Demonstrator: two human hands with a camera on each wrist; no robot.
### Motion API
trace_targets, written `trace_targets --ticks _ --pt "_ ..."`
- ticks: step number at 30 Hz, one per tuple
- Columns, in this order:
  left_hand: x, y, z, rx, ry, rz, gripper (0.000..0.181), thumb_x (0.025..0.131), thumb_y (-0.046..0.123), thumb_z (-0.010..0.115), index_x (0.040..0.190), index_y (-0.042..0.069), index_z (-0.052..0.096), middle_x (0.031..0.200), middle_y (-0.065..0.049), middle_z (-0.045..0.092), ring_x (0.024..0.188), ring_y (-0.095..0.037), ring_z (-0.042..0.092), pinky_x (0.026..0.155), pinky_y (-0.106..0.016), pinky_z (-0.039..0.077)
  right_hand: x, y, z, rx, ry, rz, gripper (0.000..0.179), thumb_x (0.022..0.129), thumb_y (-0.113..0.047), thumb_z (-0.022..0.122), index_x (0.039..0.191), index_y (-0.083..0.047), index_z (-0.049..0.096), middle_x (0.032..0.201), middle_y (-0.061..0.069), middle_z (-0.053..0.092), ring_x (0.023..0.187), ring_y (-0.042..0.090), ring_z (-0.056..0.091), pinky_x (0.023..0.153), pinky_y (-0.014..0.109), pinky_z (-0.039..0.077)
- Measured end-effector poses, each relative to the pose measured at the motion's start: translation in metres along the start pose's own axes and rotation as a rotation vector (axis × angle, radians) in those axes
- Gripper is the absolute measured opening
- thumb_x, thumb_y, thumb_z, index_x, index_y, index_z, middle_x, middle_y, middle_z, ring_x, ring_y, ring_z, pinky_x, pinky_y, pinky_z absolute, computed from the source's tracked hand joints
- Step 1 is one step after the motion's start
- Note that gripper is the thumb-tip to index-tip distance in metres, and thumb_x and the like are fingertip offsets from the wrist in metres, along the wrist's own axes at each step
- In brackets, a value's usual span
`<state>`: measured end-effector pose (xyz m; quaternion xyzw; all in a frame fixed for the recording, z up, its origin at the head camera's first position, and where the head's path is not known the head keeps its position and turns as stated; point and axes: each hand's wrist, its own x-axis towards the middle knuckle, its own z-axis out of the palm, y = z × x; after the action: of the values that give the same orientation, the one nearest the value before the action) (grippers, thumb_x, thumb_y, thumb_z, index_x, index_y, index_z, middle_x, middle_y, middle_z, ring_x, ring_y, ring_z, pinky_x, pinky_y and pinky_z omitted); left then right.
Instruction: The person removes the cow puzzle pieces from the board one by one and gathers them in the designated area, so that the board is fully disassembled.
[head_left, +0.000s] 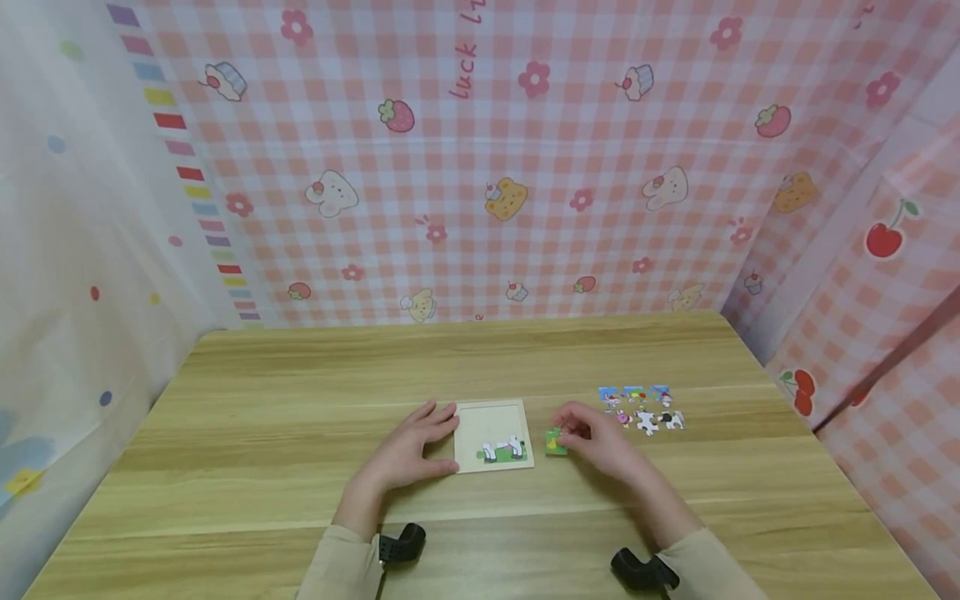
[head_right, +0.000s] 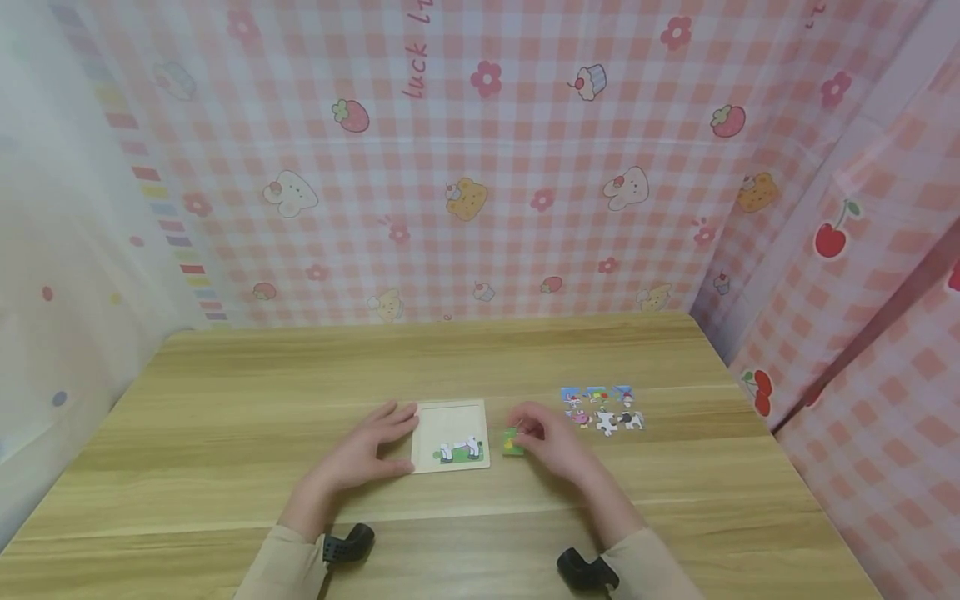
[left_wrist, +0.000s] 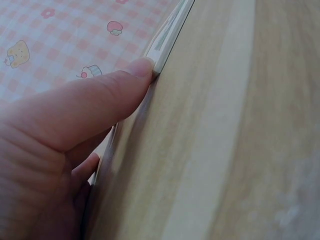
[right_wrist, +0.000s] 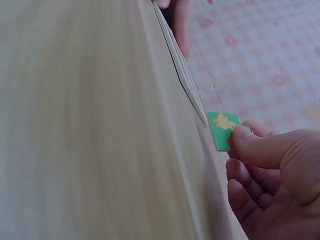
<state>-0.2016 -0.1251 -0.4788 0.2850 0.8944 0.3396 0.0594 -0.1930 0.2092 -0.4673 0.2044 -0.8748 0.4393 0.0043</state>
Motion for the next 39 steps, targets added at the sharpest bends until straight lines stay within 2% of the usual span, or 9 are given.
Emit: trace_targets --ticks 10,18,24,29,37,39 --pt "-0.001 0.000 0.000 0.001 0.001 -0.001 0.070 0.086 0.031 0.079 0.143 0.003 0.050 0.156 -0.006 0.036 0.149 -0.036 0.015 0.117 -0.056 0.019 -0.021 0.021 -0.034 -0.097 0.057 0.017 0.017 0.086 0.004 0.072 0.099 -0.006 0.067 0.082 -0.005 0.061 0.077 0.009 0.055 0.069 0.025 0.048" --pt "0.000 0.001 0.000 0.000 0.000 -0.002 0.070 0.086 0.031 0.079 0.143 0.003 0.051 0.156 -0.006 0.036 0.149 -0.037 0.015 0.117 -0.056 0.019 -0.033 0.031 -0.051 -0.152 0.119 0.035 0.020 0.085 0.006 0.071 0.101 -0.005 0.068 0.082 -0.003 0.061 0.075 0.009 0.054 0.066 0.025 0.047" --pt "0.000 0.000 0.000 0.002 -0.001 -0.004 0.070 0.086 0.032 0.078 0.143 0.003 0.051 0.157 -0.006 0.036 0.149 -0.037 0.015 0.117 -0.057 0.019 -0.039 0.036 -0.057 -0.230 0.155 0.077 0.020 0.085 0.003 0.073 0.102 -0.008 0.072 0.082 -0.003 0.058 0.076 0.011 0.054 0.068 0.027 0.048" --pt "0.000 0.000 0.001 0.016 -0.003 0.001 0.070 0.086 0.033 0.078 0.144 0.004 0.051 0.157 -0.005 0.036 0.148 -0.037 0.015 0.116 -0.057 0.019 -0.039 0.039 -0.058 -0.267 0.159 0.057 0.022 0.084 0.003 0.074 0.103 -0.008 0.073 0.080 -0.006 0.056 0.075 0.011 0.053 0.067 0.028 0.047" --pt "0.000 0.001 0.000 0.016 -0.005 -0.001 0.070 0.087 0.032 0.078 0.144 0.003 0.050 0.157 -0.006 0.036 0.148 -0.037 0.015 0.116 -0.057 0.019 -0.039 0.038 -0.060 -0.284 0.160 0.063 0.021 0.083 0.003 0.076 0.101 -0.009 0.075 0.093 0.000 0.066 0.076 0.010 0.056 0.068 0.028 0.049" --pt "0.000 0.001 0.000 0.017 -0.002 0.004 0.069 0.086 0.032 0.078 0.143 0.003 0.051 0.156 -0.007 0.037 0.148 -0.037 0.016 0.116 -0.057 0.020 -0.040 0.036 -0.060 -0.292 0.156 0.066 0.022 0.082 0.002 0.076 0.101 -0.009 0.075 0.091 0.000 0.066 0.076 0.011 0.056 0.068 0.029 0.049"
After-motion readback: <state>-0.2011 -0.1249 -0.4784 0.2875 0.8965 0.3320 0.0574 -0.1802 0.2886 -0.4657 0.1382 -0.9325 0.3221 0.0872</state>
